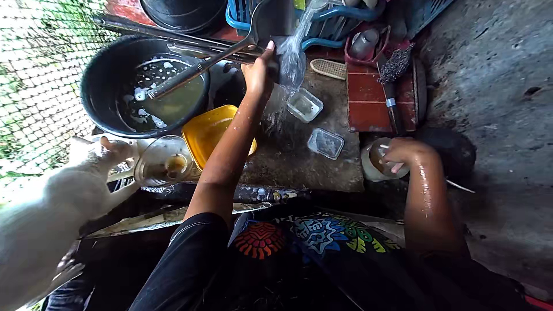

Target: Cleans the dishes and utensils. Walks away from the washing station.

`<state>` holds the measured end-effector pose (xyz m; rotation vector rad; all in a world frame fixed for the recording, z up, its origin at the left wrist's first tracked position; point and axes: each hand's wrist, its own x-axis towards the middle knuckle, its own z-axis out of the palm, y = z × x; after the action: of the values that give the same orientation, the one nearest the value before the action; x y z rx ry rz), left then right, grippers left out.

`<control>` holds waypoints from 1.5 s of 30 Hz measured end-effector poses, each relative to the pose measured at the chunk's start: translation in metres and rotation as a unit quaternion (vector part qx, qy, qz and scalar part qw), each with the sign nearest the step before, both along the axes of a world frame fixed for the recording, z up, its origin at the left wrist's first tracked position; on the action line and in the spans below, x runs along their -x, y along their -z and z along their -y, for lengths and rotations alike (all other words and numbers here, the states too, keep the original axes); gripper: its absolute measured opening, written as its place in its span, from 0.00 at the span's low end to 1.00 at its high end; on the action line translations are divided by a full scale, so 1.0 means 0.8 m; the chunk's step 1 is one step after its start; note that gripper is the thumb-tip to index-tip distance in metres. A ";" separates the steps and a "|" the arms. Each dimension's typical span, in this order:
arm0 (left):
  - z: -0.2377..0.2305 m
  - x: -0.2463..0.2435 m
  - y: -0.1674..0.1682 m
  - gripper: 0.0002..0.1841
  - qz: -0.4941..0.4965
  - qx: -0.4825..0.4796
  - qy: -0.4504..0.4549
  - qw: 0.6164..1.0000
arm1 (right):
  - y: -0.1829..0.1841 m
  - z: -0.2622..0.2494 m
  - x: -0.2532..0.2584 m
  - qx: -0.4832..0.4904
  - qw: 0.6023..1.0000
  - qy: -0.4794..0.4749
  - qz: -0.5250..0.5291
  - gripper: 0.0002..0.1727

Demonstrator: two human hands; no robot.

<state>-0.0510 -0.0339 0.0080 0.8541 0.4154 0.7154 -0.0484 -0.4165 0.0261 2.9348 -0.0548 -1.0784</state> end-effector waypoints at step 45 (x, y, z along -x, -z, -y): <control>0.045 0.026 -0.008 0.16 0.010 0.003 -0.077 0.997 | 0.012 -0.321 -0.014 -0.568 0.766 0.002 0.301 0.31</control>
<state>-0.0721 -0.0703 0.0146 0.8151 0.4687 0.8650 -0.0370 -0.1595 0.0163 4.1703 0.9005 0.0422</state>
